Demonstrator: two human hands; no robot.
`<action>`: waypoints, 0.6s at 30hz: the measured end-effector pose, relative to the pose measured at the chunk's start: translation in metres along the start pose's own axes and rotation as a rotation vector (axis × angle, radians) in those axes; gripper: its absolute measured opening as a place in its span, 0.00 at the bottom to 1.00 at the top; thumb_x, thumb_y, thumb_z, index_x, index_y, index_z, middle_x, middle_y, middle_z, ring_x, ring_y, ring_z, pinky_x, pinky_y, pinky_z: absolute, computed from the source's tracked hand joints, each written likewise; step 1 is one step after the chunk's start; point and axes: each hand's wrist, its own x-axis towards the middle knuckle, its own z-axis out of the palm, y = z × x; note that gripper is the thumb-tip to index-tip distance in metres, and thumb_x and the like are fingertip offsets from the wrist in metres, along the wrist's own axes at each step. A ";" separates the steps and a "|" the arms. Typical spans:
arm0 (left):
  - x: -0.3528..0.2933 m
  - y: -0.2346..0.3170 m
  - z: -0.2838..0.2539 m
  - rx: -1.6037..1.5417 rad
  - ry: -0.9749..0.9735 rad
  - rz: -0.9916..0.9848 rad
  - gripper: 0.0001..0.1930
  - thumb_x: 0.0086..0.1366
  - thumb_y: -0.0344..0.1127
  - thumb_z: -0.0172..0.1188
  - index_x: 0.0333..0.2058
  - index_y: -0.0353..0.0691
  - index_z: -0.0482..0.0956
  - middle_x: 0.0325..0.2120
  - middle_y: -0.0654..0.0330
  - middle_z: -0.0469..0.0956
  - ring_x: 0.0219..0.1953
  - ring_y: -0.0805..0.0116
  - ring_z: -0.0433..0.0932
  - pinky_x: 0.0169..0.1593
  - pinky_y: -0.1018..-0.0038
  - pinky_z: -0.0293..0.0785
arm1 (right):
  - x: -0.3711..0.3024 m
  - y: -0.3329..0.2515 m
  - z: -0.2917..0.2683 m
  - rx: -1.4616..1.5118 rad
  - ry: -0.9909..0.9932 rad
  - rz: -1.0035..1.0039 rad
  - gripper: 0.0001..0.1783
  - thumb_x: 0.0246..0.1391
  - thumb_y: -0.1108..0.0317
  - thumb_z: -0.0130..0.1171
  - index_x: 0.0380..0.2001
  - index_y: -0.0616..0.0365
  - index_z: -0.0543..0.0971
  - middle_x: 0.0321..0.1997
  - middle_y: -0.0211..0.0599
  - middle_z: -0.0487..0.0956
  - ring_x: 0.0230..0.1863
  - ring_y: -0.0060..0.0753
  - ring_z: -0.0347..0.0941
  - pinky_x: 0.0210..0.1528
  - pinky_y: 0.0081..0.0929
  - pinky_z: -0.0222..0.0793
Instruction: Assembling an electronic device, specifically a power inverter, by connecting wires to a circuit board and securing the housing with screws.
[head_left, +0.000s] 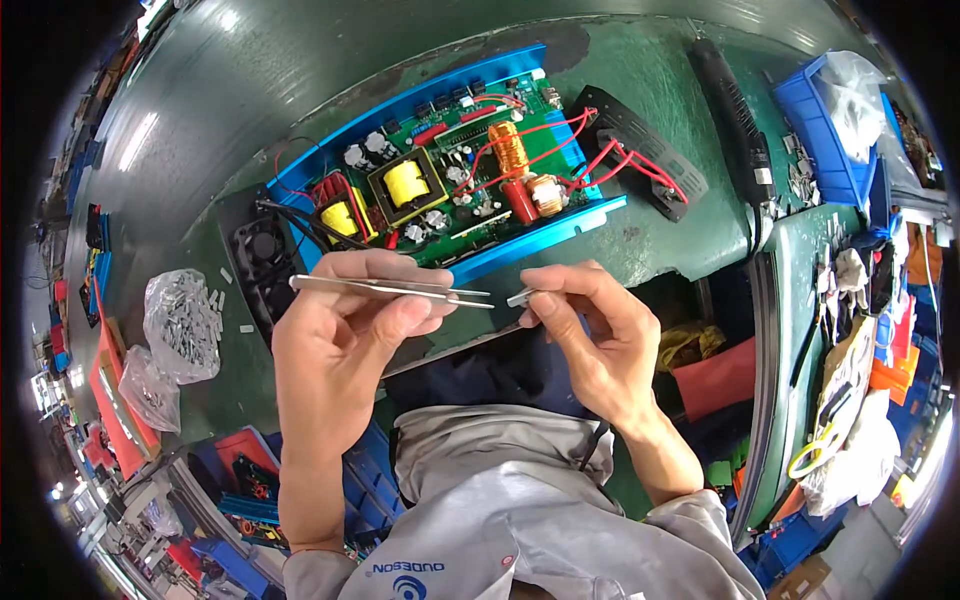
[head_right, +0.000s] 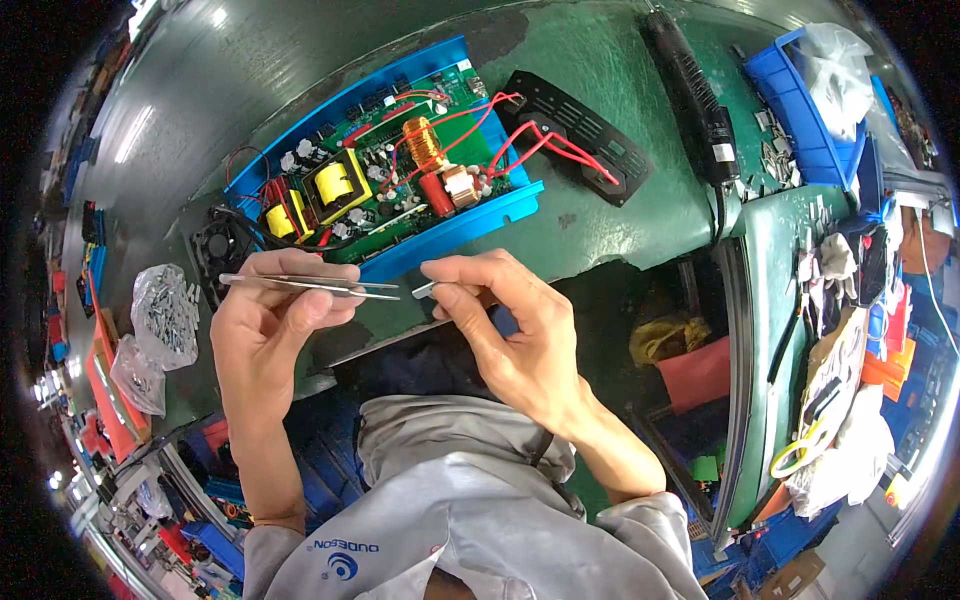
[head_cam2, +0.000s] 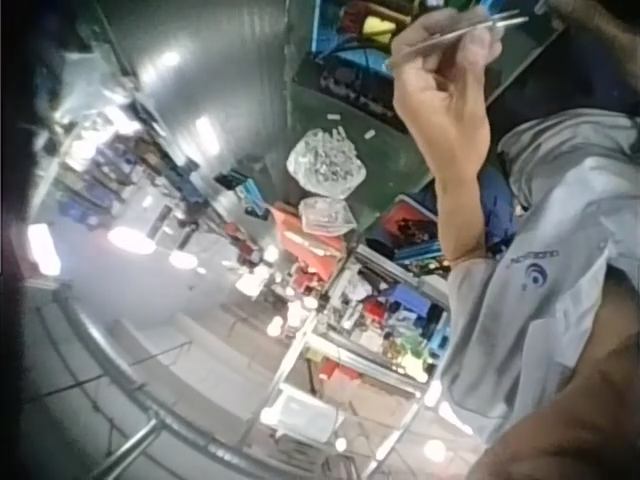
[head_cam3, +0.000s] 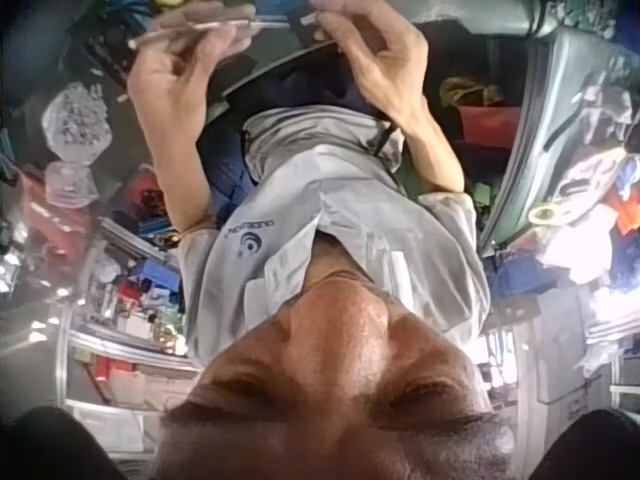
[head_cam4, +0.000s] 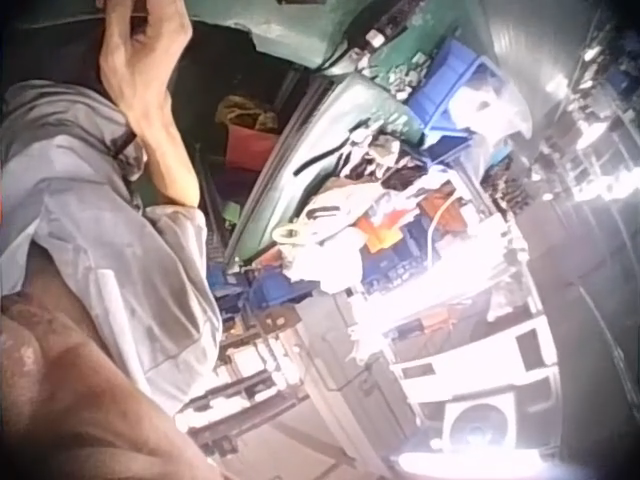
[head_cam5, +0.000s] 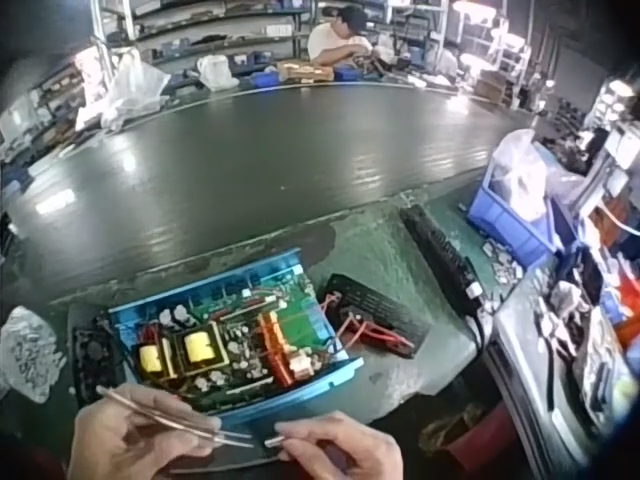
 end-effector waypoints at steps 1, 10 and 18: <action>-0.001 -0.001 0.000 0.004 0.002 0.000 0.13 0.67 0.27 0.63 0.46 0.26 0.75 0.40 0.47 0.83 0.42 0.62 0.85 0.47 0.69 0.85 | -0.001 0.000 0.000 -0.001 -0.005 -0.009 0.10 0.63 0.78 0.59 0.47 0.66 0.81 0.38 0.35 0.78 0.37 0.22 0.79 0.35 0.17 0.71; -0.003 -0.007 0.009 0.105 -0.023 0.007 0.12 0.68 0.29 0.62 0.46 0.27 0.75 0.39 0.47 0.83 0.37 0.63 0.86 0.38 0.74 0.85 | 0.000 0.001 -0.003 -0.018 -0.032 -0.025 0.10 0.61 0.79 0.61 0.46 0.65 0.81 0.40 0.36 0.79 0.37 0.24 0.78 0.37 0.18 0.71; 0.001 -0.018 -0.011 0.528 0.133 0.503 0.06 0.66 0.24 0.64 0.41 0.31 0.79 0.36 0.55 0.83 0.36 0.69 0.84 0.37 0.78 0.80 | 0.040 0.009 -0.119 -1.129 0.766 -0.458 0.18 0.61 0.66 0.63 0.54 0.58 0.80 0.55 0.42 0.79 0.57 0.41 0.74 0.61 0.36 0.67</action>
